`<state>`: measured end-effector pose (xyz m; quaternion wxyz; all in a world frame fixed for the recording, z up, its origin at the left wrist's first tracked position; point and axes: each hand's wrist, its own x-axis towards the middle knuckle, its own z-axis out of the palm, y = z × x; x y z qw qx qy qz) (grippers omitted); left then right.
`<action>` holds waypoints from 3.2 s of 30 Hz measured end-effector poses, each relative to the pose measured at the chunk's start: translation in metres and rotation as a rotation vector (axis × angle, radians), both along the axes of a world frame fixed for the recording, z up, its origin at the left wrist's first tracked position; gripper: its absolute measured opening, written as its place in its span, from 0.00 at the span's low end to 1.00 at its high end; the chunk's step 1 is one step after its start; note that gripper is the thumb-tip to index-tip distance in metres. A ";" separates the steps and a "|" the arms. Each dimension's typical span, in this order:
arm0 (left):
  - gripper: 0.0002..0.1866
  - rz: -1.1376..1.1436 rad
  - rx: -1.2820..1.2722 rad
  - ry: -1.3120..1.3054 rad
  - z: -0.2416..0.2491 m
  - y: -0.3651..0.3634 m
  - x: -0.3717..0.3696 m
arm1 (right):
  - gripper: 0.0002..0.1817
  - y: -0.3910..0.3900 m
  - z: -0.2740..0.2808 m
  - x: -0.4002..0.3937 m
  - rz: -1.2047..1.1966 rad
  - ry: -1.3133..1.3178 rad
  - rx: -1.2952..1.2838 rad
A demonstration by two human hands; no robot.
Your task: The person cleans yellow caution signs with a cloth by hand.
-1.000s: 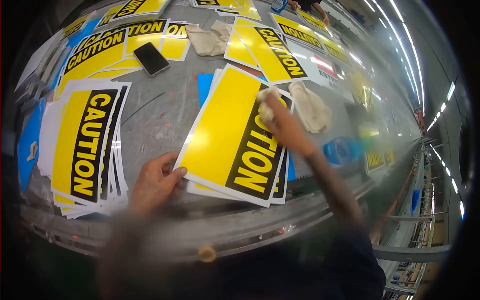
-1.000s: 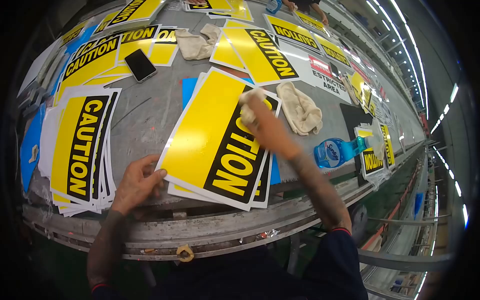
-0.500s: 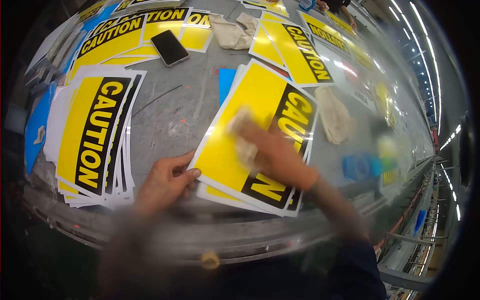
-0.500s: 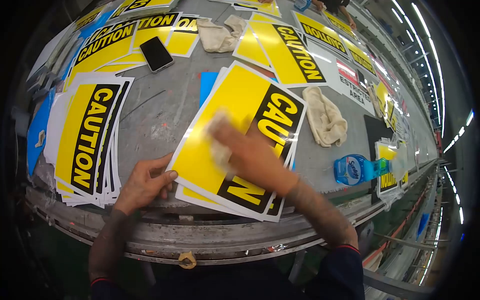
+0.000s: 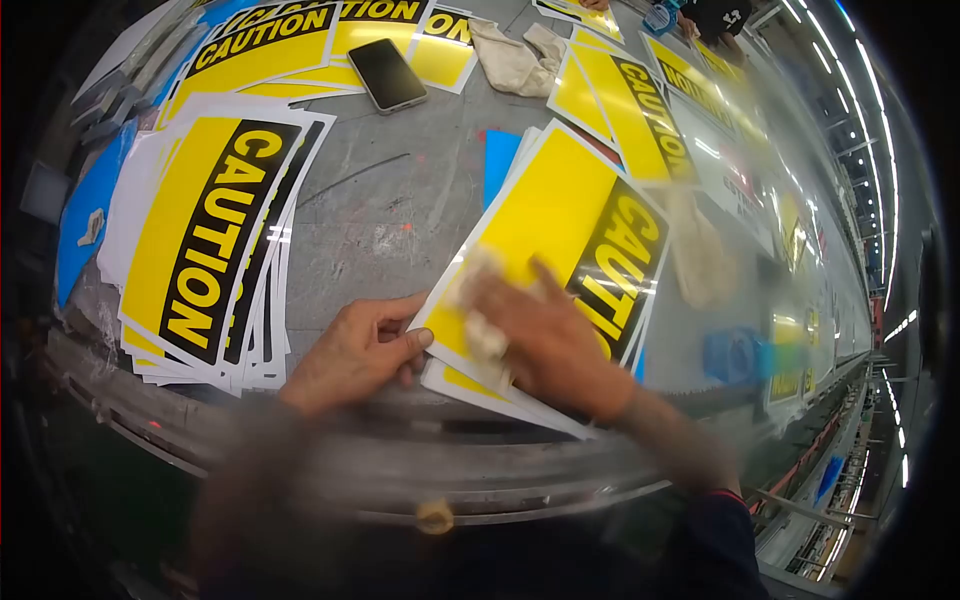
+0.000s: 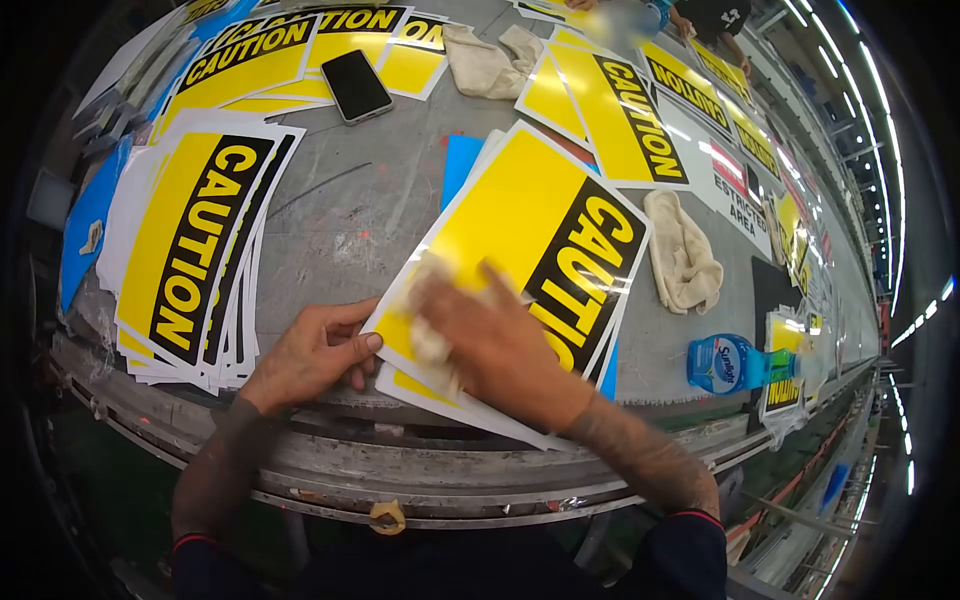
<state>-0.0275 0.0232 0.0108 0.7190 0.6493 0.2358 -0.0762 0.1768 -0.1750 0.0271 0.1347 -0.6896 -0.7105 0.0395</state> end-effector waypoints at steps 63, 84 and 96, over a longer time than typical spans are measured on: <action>0.25 0.025 0.092 0.023 0.011 -0.004 -0.004 | 0.29 0.006 -0.005 0.019 -0.149 -0.016 0.126; 0.30 -0.017 0.100 0.018 0.016 0.001 -0.004 | 0.24 -0.020 0.018 0.046 -0.242 0.273 0.033; 0.36 0.027 0.822 -0.264 0.000 -0.013 -0.018 | 0.37 -0.074 -0.009 0.028 -0.428 0.073 0.043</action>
